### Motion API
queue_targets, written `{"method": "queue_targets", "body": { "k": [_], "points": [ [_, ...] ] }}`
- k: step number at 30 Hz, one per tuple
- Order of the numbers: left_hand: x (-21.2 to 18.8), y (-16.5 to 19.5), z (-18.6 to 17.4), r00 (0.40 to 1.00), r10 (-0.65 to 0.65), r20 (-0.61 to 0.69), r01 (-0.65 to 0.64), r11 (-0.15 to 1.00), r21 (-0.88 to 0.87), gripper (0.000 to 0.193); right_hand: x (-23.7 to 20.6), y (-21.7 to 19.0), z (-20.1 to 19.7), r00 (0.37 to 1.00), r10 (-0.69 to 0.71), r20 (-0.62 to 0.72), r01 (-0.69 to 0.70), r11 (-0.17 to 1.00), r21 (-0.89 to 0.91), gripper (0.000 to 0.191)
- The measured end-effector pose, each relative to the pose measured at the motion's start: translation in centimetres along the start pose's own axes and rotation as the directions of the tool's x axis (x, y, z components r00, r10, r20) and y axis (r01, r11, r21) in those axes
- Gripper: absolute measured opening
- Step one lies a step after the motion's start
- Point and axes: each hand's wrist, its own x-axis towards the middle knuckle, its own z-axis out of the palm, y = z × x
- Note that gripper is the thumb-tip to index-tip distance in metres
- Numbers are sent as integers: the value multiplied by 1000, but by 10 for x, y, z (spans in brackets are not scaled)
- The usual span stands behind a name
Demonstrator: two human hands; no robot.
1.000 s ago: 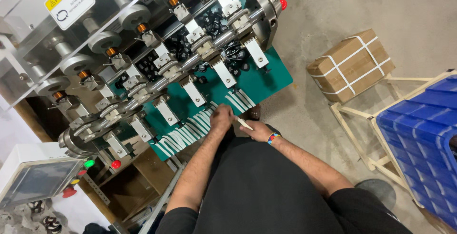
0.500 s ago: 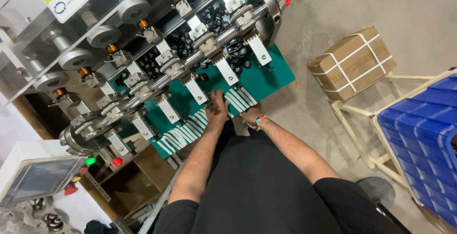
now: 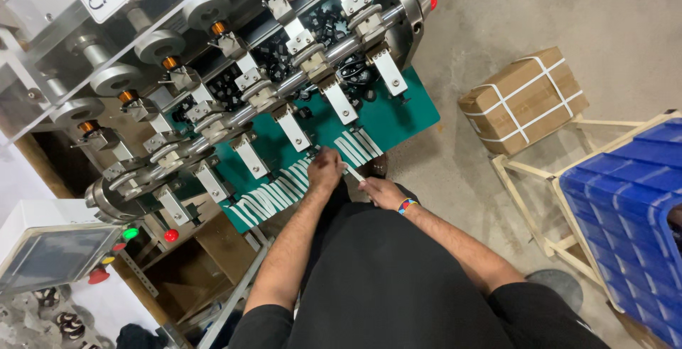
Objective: The person sits at a small multi-station bench machine and loads small black cylindrical components onto its pegs one at a time. They pull the machine's red-handled lever to cycle the stations, use scissors to trim material at a station, and place finished parts onto the table.
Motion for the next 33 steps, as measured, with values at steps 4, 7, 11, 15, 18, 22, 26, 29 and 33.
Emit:
{"method": "queue_targets", "body": {
  "k": [4,7,11,15,18,22,26,29,33],
  "points": [
    [16,-2,-8,993,5,-115,12,989,148,31,4,4,1,998,37,-46,-32,994,109,45],
    [28,-4,-3,991,-18,-135,45,979,199,32,25,1,3,984,-68,-165,54,995,-84,49],
    [28,-7,-4,968,99,-231,-52,978,204,36,53,-11,7,942,334,-20,-334,941,-44,46],
    [6,-14,-16,938,144,-314,-135,990,51,49,54,-17,11,948,308,-85,-319,898,-304,46],
    [-12,-16,-21,990,-122,-69,117,991,-70,47,34,-12,16,988,-115,-102,66,916,-396,37],
    [-28,-18,-8,825,-263,499,442,851,-282,41,15,2,19,960,-276,40,270,882,-386,39],
    [-23,-20,3,991,-88,106,100,988,-120,28,16,10,21,890,-455,21,446,861,-243,41],
    [-6,-24,-2,999,-18,-34,17,1000,-13,21,17,13,20,995,-89,36,91,995,-52,44],
    [11,-27,-11,969,-244,-51,232,957,-173,13,18,12,21,1000,19,-15,-18,998,57,45]
  ]
}}
